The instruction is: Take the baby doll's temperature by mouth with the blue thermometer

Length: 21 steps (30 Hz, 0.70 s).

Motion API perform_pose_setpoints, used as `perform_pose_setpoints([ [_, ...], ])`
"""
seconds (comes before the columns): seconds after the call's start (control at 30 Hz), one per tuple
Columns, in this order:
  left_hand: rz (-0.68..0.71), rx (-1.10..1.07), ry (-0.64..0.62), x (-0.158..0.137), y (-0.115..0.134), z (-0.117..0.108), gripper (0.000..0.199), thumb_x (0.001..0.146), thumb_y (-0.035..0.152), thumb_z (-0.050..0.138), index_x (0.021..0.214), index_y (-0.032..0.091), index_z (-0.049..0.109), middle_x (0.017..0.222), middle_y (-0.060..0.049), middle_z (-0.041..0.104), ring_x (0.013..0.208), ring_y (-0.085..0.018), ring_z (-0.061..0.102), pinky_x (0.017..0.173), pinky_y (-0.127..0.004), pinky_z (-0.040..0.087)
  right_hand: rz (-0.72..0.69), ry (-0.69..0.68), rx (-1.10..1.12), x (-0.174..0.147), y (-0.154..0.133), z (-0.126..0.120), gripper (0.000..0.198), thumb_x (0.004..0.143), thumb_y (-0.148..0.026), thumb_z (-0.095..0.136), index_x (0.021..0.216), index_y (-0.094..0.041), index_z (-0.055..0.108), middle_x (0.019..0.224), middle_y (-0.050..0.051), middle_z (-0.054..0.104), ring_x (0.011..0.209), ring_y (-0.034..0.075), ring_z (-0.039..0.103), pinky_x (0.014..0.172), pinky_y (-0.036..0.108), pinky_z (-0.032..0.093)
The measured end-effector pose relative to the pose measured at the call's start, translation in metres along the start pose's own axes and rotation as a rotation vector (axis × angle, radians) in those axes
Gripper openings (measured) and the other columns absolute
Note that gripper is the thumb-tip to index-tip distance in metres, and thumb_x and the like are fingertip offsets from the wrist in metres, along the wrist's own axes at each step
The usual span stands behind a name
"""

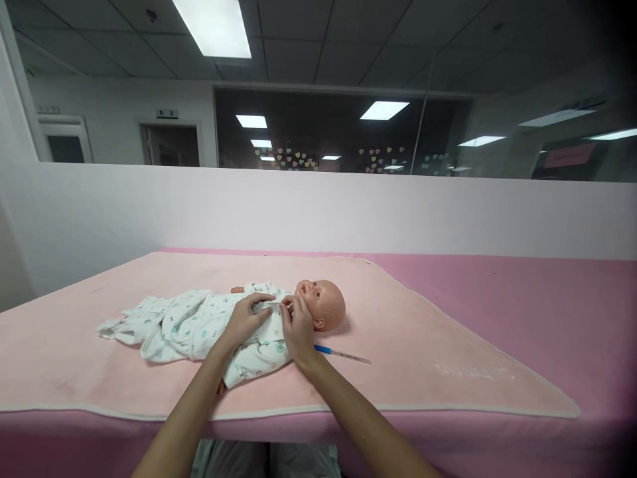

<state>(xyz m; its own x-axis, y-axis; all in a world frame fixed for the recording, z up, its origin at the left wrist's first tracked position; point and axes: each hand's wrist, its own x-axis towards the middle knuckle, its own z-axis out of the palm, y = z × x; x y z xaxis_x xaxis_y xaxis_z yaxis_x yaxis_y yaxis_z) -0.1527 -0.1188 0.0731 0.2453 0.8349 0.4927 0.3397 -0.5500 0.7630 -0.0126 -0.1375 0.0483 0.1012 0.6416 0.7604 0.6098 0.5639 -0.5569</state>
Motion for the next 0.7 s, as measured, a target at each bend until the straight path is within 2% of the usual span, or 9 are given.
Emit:
perform_pose_setpoints([
  [0.1, 0.039, 0.119, 0.120, -0.001, -0.004, -0.004, 0.020, 0.069, 0.031, 0.058, 0.087, 0.023, 0.065, 0.095, 0.000, 0.065, 0.095, -0.017, 0.056, 0.087, -0.030, 0.043, 0.017, 0.021, 0.005, -0.001, 0.001, 0.001, 0.016, 0.086, -0.029, 0.035, 0.086, -0.019, 0.048, 0.087, 0.003, 0.056, 0.080, 0.014, 0.053, 0.071, 0.026, 0.039],
  [0.2, 0.066, 0.228, 0.159, -0.003, -0.011, -0.011, 0.019, 0.069, 0.040, 0.061, 0.077, 0.023, 0.066, 0.087, 0.001, 0.066, 0.089, -0.017, 0.057, 0.083, -0.030, 0.043, 0.036, -0.013, -0.030, -0.002, 0.003, 0.003, 0.018, 0.087, -0.030, 0.032, 0.088, -0.019, 0.047, 0.084, 0.003, 0.058, 0.076, 0.015, 0.055, 0.067, 0.027, 0.038],
  [0.33, 0.044, 0.276, 0.233, -0.009, -0.022, -0.021, 0.022, 0.068, 0.043, 0.063, 0.080, 0.026, 0.067, 0.088, 0.002, 0.067, 0.090, -0.017, 0.058, 0.085, -0.031, 0.043, 0.058, -0.014, -0.066, -0.002, 0.004, 0.005, 0.019, 0.088, -0.029, 0.030, 0.088, -0.019, 0.046, 0.078, 0.002, 0.058, 0.070, 0.015, 0.054, 0.063, 0.026, 0.037],
  [0.43, 0.023, 0.239, 0.270, -0.015, -0.027, -0.027, 0.025, 0.066, 0.045, 0.065, 0.083, 0.026, 0.067, 0.090, 0.002, 0.067, 0.092, -0.017, 0.058, 0.086, -0.031, 0.044, 0.058, -0.021, -0.051, 0.000, 0.004, 0.005, 0.018, 0.088, -0.029, 0.029, 0.087, -0.020, 0.045, 0.077, 0.002, 0.057, 0.070, 0.015, 0.054, 0.063, 0.025, 0.037],
  [0.53, 0.092, 0.167, 0.275, -0.020, -0.026, -0.029, 0.022, 0.069, 0.042, 0.063, 0.083, 0.024, 0.066, 0.089, 0.001, 0.067, 0.088, -0.015, 0.059, 0.083, -0.028, 0.046, 0.051, -0.046, -0.061, 0.000, 0.004, 0.005, 0.018, 0.088, -0.029, 0.029, 0.087, -0.020, 0.045, 0.078, 0.002, 0.058, 0.072, 0.015, 0.054, 0.065, 0.025, 0.037],
  [0.6, 0.148, 0.159, 0.316, -0.023, -0.024, -0.027, 0.018, 0.072, 0.039, 0.062, 0.081, 0.025, 0.067, 0.086, 0.002, 0.067, 0.085, -0.013, 0.060, 0.080, -0.026, 0.046, 0.048, -0.054, -0.074, 0.000, 0.005, 0.006, 0.018, 0.088, -0.029, 0.030, 0.087, -0.020, 0.046, 0.078, 0.002, 0.058, 0.073, 0.015, 0.054, 0.065, 0.025, 0.036],
  [0.7, 0.162, 0.168, 0.398, -0.026, -0.023, -0.024, 0.014, 0.072, 0.037, 0.062, 0.078, 0.026, 0.068, 0.082, 0.005, 0.068, 0.080, -0.011, 0.061, 0.075, -0.024, 0.047, 0.035, -0.070, -0.094, -0.001, 0.006, 0.006, 0.019, 0.088, -0.029, 0.029, 0.087, -0.020, 0.046, 0.077, 0.002, 0.058, 0.072, 0.015, 0.054, 0.065, 0.026, 0.036],
])
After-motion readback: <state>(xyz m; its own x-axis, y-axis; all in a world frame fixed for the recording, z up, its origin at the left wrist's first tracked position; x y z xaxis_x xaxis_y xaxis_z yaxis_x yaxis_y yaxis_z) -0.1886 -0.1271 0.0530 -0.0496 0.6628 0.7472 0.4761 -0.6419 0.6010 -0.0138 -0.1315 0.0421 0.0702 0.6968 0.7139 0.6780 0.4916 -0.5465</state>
